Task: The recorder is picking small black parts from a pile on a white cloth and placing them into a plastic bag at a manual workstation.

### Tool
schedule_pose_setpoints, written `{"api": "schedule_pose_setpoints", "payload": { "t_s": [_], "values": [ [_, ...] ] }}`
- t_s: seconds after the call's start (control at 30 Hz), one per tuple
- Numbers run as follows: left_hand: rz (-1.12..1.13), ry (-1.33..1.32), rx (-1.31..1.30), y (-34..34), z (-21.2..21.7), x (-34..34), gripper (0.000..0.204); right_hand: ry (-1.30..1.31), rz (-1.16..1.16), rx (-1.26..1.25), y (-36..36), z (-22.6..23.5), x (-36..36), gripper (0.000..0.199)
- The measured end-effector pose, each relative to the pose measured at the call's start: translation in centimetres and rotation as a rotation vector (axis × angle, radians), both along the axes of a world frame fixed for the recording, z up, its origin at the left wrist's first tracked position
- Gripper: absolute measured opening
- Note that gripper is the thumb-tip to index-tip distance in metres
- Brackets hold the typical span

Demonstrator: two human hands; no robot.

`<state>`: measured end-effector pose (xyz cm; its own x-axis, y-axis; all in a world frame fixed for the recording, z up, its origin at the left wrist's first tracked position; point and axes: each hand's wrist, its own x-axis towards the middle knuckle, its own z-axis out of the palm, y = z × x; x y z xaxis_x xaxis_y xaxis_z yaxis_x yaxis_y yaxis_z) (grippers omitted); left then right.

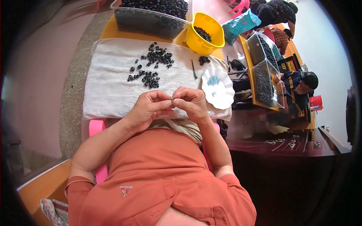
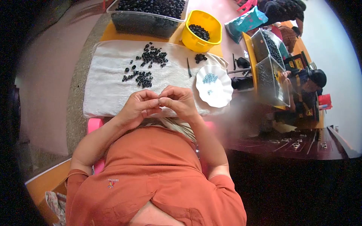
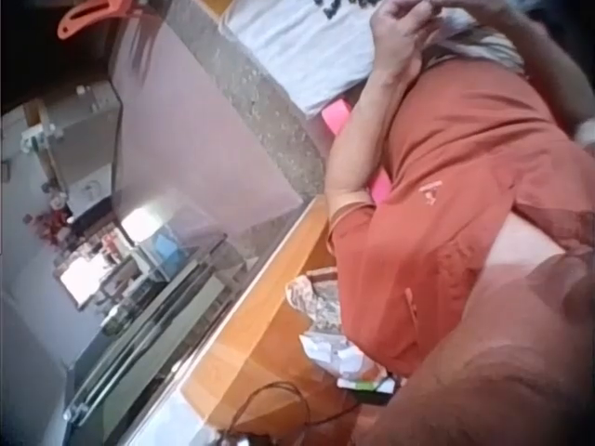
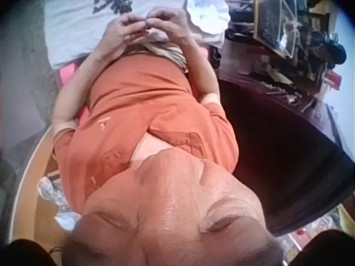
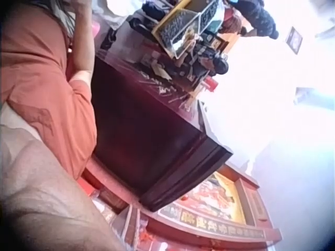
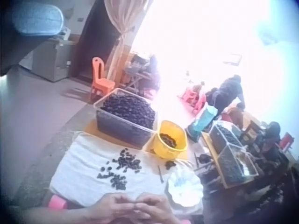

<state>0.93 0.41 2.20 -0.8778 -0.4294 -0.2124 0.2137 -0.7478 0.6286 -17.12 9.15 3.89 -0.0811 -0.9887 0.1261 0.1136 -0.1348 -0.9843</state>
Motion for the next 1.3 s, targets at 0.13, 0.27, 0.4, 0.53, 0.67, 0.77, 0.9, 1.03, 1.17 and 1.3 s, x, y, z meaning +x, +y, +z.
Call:
{"api": "schedule_pose_setpoints", "payload": {
  "t_s": [0.13, 0.27, 0.4, 0.53, 0.67, 0.77, 0.9, 1.03, 1.17, 1.3],
  "values": [
    [-0.043, 0.031, -0.027, 0.2, -0.7, -0.2, 0.013, 0.03, -0.008, 0.032, 0.2, -0.2, -0.5, 0.004],
    [-0.041, 0.017, -0.037, 0.2, -0.8, -0.1, 0.012, 0.036, -0.047, 0.102, 0.2, 0.4, -0.2, 0.004],
    [-0.077, 0.027, -0.07, 0.2, -0.3, -0.1, 0.014, 0.012, -0.01, 0.146, 0.4, 0.4, -0.4, 0.011],
    [-0.091, 0.073, -0.066, 0.2, -0.9, -0.3, 0.015, -0.031, 0.074, 0.199, 0.5, 0.2, -1.1, 0.018],
    [-0.12, 0.088, -0.077, 0.2, -1.3, -0.1, 0.014, 0.002, 0.123, 0.207, 0.7, 0.5, -1.3, 0.016],
    [-0.132, 0.087, -0.058, 0.2, -1.0, -0.1, 0.012, 0.109, 0.148, 0.163, 0.9, 0.6, -1.4, 0.015],
    [-0.045, 0.035, -0.001, 0.1, -0.6, -0.1, 0.011, 0.409, 0.038, -0.031, 1.0, 0.5, -0.4, 0.017],
    [0.099, 0.053, 0.036, -0.3, -1.2, -0.2, 0.011, 0.884, -0.116, -0.205, 0.9, 1.4, 1.8, 0.029],
    [0.137, 0.049, -0.011, -0.3, -1.1, -0.2, 0.011, 0.671, -0.002, -0.108, 0.8, 0.3, 0.7, 0.037],
    [0.135, 0.026, -0.098, 0.1, -1.2, -0.5, 0.013, 0.407, 0.019, 0.152, -1.5, 0.9, -1.6, 0.018]
  ]
}}
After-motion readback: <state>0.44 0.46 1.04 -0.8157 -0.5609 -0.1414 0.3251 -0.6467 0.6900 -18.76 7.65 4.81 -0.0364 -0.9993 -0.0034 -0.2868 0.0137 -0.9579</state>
